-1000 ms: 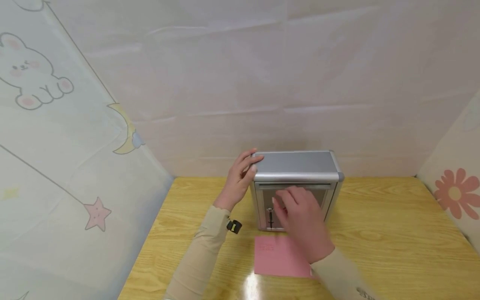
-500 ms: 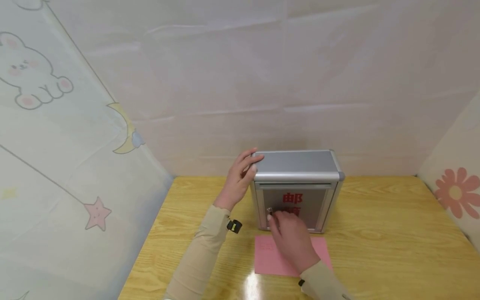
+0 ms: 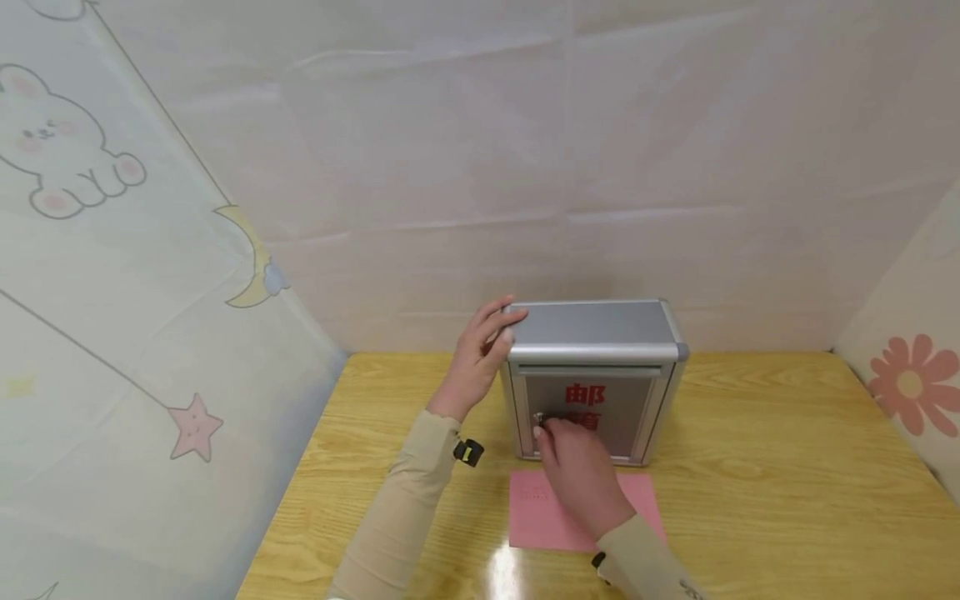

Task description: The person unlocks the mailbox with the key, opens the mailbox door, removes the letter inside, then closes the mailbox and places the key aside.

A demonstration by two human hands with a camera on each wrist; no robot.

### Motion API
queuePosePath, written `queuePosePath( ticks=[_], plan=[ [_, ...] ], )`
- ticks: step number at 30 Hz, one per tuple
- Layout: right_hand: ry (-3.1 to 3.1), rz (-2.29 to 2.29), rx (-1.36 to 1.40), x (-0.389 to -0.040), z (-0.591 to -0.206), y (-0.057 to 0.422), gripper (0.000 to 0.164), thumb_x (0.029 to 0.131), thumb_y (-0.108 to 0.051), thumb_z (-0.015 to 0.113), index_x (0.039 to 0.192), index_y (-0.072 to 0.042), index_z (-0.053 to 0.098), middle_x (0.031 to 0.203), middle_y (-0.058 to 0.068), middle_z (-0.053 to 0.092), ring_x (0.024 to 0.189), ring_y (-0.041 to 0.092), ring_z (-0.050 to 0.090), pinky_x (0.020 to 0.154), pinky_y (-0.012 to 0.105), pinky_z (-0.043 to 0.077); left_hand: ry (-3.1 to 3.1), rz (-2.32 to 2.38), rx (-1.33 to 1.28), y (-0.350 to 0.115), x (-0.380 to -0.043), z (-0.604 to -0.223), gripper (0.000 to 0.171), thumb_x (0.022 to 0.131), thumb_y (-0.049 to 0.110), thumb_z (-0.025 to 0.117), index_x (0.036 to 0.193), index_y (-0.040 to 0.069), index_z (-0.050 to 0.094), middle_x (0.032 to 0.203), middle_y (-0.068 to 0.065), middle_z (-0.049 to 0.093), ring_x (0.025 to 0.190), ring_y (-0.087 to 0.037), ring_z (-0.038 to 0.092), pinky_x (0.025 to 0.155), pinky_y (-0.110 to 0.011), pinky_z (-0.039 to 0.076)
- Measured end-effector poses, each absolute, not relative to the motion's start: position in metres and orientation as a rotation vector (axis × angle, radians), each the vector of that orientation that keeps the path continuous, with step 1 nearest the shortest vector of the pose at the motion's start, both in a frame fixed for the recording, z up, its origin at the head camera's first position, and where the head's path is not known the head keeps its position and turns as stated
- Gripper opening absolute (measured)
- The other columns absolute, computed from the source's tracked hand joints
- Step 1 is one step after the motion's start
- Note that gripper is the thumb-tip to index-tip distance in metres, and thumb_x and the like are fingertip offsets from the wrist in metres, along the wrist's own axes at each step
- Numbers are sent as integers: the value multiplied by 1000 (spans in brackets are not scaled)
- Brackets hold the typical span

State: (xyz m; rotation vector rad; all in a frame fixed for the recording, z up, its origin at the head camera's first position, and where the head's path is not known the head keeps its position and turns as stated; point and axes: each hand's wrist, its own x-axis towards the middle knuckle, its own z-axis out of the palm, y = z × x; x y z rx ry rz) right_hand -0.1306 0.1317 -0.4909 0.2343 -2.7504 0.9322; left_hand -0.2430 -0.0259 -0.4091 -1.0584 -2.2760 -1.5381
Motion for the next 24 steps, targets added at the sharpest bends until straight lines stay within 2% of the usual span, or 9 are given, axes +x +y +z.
queuePosePath(
  ticks=[5, 13, 19, 24],
  plan=[
    [-2753, 958, 228, -132, -491, 132, 25, 100, -27, 51, 84, -12, 63, 66, -8, 50, 57, 10, 46, 56, 32, 41, -2281, -1535, -1053, -26, -242, -408, 45, 101, 44, 41, 138, 20, 54, 151, 9, 29, 134, -12, 34, 104, -37, 37],
    [-2831, 1122, 168, -132, -486, 132, 27, 101, -28, 50, 88, -8, 62, 59, -3, 46, 51, 12, 41, 51, 30, 36, -2281, -1526, -1049, -25, -242, -407, 44, 102, 41, 41, 137, 18, 55, 151, 6, 31, 134, -12, 34, 104, -36, 38],
    [-2840, 1195, 129, -132, -483, 132, 27, 100, -27, 52, 103, -3, 63, 70, 0, 55, 59, 13, 47, 56, 31, 40, -2286, -1529, -1043, -26, -242, -407, 46, 101, 44, 40, 137, 19, 54, 150, 11, 30, 134, -12, 34, 104, -37, 38],
    [-2856, 1226, 105, -131, -481, 132, 29, 100, -28, 52, 106, -2, 63, 74, 3, 58, 61, 13, 47, 58, 31, 41, -2281, -1547, -1053, -26, -242, -409, 46, 101, 44, 40, 137, 19, 54, 150, 10, 29, 135, -21, 35, 104, -38, 37]
  ],
)
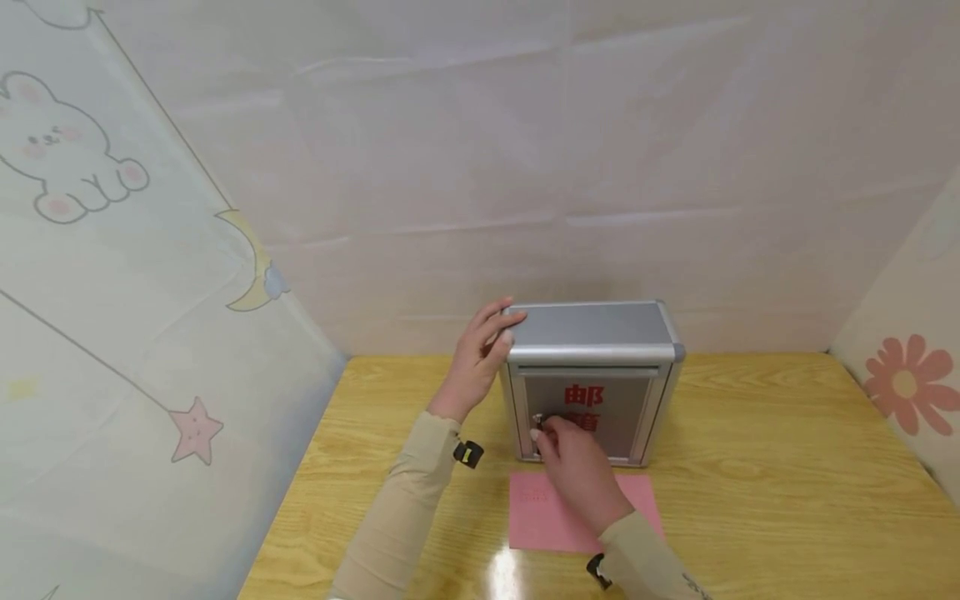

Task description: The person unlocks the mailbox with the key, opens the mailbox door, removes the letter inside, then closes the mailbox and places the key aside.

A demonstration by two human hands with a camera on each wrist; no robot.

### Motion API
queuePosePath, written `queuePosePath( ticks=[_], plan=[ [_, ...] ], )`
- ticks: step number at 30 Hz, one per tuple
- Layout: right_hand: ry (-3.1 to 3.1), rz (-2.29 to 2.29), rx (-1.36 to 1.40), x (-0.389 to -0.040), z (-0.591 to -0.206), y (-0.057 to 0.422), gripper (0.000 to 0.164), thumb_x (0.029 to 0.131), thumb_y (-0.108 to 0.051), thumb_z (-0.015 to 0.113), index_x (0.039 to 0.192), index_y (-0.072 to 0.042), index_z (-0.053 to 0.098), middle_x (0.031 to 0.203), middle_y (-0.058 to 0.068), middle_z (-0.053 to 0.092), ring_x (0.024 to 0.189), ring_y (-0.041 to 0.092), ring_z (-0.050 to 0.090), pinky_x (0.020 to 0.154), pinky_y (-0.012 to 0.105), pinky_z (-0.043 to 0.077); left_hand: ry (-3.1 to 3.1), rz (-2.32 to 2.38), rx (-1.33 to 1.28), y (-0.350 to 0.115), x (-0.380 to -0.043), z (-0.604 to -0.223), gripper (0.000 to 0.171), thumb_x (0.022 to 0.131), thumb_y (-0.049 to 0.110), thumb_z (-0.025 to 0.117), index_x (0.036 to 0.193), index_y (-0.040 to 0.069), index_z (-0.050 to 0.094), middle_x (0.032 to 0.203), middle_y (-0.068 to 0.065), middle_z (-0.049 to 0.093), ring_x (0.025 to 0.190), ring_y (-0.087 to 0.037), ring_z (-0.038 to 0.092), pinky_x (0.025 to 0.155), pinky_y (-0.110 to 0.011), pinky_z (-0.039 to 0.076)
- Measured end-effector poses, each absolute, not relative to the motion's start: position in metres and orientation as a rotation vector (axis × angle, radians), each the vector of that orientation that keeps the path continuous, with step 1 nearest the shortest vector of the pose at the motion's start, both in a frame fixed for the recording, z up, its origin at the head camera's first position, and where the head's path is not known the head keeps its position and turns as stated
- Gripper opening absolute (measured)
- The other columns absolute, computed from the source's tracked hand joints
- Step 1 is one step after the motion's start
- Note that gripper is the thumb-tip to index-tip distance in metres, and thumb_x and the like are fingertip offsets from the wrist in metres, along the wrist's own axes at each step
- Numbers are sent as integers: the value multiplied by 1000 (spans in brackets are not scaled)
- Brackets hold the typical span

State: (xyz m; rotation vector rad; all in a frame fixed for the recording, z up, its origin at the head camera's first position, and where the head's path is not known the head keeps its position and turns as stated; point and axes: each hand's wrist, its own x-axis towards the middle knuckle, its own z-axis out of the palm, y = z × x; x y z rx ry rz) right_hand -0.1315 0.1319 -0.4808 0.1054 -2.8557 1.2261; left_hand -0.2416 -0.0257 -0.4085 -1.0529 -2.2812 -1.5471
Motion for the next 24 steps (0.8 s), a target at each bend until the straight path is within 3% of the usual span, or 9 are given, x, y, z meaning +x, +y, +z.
queuePosePath(
  ticks=[7, 15, 24],
  plan=[
    [-2845, 1190, 73, -133, -480, 131, 30, 98, -28, 56, 107, 0, 62, 76, 1, 56, 62, 14, 48, 58, 31, 42, -2284, -1540, -1050, -26, -241, -409, 45, 102, 44, 40, 137, 19, 54, 150, 10, 29, 135, -17, 35, 104, -37, 38],
    [-2821, 1024, 62, -132, -480, 129, 32, 91, -31, 66, 101, -1, 63, 72, 1, 50, 58, 14, 43, 52, 30, 38, -2265, -1561, -1075, -26, -241, -408, 45, 102, 41, 41, 138, 16, 53, 151, 6, 29, 135, -25, 35, 105, -37, 37],
    [-2770, 921, 70, -130, -483, 127, 33, 89, -30, 68, 103, -1, 62, 81, 4, 58, 59, 12, 48, 52, 31, 43, -2299, -1541, -1048, -26, -240, -407, 44, 102, 41, 41, 137, 18, 54, 151, 8, 29, 134, -13, 34, 104, -36, 37]
  ],
)
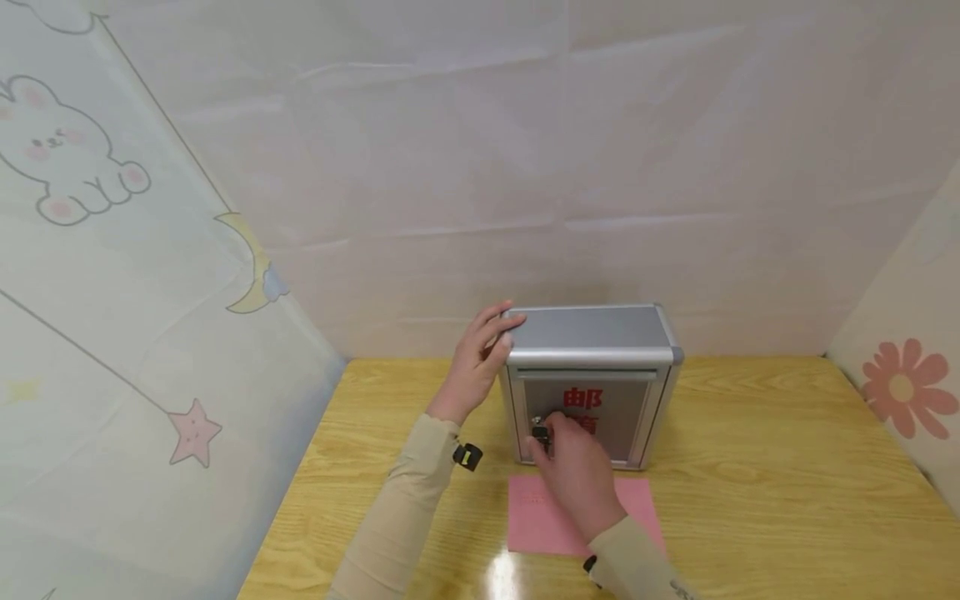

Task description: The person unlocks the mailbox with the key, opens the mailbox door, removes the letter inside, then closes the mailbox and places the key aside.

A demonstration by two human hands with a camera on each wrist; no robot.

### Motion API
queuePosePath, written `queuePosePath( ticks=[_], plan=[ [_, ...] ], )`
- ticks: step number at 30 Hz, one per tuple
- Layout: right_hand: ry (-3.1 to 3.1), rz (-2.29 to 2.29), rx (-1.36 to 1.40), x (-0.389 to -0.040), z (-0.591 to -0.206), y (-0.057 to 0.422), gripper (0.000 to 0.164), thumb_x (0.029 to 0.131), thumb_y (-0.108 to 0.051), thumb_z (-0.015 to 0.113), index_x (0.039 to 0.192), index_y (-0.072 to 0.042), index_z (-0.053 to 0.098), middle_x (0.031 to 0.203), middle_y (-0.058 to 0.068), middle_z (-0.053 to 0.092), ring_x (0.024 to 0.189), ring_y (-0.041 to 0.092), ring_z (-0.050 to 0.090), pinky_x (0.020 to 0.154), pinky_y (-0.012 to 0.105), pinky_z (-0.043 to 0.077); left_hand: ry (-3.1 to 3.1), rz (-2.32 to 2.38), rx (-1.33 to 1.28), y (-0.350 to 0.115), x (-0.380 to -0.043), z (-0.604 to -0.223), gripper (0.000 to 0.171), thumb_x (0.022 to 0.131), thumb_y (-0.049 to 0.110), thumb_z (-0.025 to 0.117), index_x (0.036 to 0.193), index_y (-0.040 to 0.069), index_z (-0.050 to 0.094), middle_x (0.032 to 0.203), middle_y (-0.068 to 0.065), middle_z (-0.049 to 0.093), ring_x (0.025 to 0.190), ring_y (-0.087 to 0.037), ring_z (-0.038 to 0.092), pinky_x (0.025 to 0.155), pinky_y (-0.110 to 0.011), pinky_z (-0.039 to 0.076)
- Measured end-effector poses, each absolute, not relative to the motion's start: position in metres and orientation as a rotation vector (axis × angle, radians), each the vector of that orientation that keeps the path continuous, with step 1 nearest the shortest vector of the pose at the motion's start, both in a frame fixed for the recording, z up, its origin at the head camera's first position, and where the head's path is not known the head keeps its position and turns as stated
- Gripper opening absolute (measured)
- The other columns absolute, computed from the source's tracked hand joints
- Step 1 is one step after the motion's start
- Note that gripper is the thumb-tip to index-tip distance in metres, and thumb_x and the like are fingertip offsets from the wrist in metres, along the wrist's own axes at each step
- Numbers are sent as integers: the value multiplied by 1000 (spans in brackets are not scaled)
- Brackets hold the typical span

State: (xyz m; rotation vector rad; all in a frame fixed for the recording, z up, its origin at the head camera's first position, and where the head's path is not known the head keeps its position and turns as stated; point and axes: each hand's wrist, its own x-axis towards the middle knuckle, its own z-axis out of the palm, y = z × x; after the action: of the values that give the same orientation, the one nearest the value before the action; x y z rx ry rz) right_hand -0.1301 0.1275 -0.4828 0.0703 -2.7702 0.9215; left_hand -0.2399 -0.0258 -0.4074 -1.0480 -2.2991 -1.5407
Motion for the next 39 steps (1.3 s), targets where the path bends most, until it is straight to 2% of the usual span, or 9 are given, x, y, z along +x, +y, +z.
queuePosePath(
  ticks=[6, 10, 15, 20, 25, 29, 32, 35, 39],
  plan=[
    [-2751, 907, 83, -130, -484, 127, 30, 88, -28, 69, 102, -2, 62, 82, 5, 61, 59, 11, 50, 52, 31, 45, -2292, -1549, -1058, -25, -240, -408, 44, 102, 41, 41, 137, 18, 54, 151, 7, 30, 136, -22, 35, 104, -38, 37],
    [-2741, 935, 86, -128, -484, 128, 27, 86, -26, 71, 98, -4, 62, 81, 6, 62, 54, 11, 47, 49, 30, 43, -2290, -1550, -1071, -25, -240, -409, 43, 102, 39, 42, 138, 17, 53, 151, 6, 29, 136, -23, 34, 105, -37, 37],
    [-2745, 950, 104, -124, -484, 128, 26, 84, -25, 74, 96, -6, 62, 80, 4, 63, 49, 9, 44, 49, 29, 42, -2286, -1567, -1070, -25, -237, -407, 37, 103, 22, 44, 137, 12, 53, 152, -2, 30, 134, -28, 37, 104, -38, 38],
    [-2792, 979, 111, -117, -485, 132, 23, 81, -24, 74, 95, -8, 64, 84, 3, 65, 55, 6, 49, 54, 29, 46, -2295, -1577, -1063, -26, -223, -388, 36, 101, 9, 45, 135, 2, 53, 150, -12, 31, 134, -28, 36, 104, -37, 38],
    [-2881, 1060, 84, -104, -488, 144, 15, 82, -22, 73, 92, -13, 65, 83, -3, 64, 67, 11, 55, 61, 32, 49, -2293, -1582, -1073, -27, -214, -376, 36, 101, 11, 43, 134, -2, 53, 149, -16, 32, 133, -32, 37, 104, -36, 38],
    [-2917, 1069, 67, -94, -496, 162, 19, 83, -19, 73, 97, -9, 66, 82, -3, 64, 75, 13, 61, 65, 33, 52, -2272, -1588, -1088, -27, -215, -375, 36, 101, 9, 44, 134, -3, 52, 148, -17, 32, 132, -38, 37, 104, -38, 38],
    [-2929, 1135, 20, -87, -507, 180, 20, 83, -15, 73, 100, -5, 65, 84, -2, 64, 73, 10, 60, 64, 29, 52, -2270, -1588, -1092, -27, -216, -376, 36, 100, 5, 45, 134, -3, 52, 149, -17, 31, 132, -41, 36, 104, -39, 38],
    [-2926, 1183, -33, -82, -519, 198, 21, 84, -13, 72, 100, -3, 64, 85, -1, 65, 73, 10, 60, 63, 27, 51, -2274, -1582, -1090, -28, -216, -377, 36, 99, 5, 45, 134, -2, 52, 149, -17, 31, 131, -41, 36, 104, -39, 38],
    [-2925, 1197, -108, -78, -530, 223, 26, 84, -14, 71, 103, 2, 63, 88, 2, 65, 75, 15, 63, 64, 29, 52, -2287, -1580, -1076, -28, -215, -375, 36, 99, 5, 45, 134, -2, 52, 149, -16, 32, 132, -37, 37, 104, -38, 38]
  ],
)
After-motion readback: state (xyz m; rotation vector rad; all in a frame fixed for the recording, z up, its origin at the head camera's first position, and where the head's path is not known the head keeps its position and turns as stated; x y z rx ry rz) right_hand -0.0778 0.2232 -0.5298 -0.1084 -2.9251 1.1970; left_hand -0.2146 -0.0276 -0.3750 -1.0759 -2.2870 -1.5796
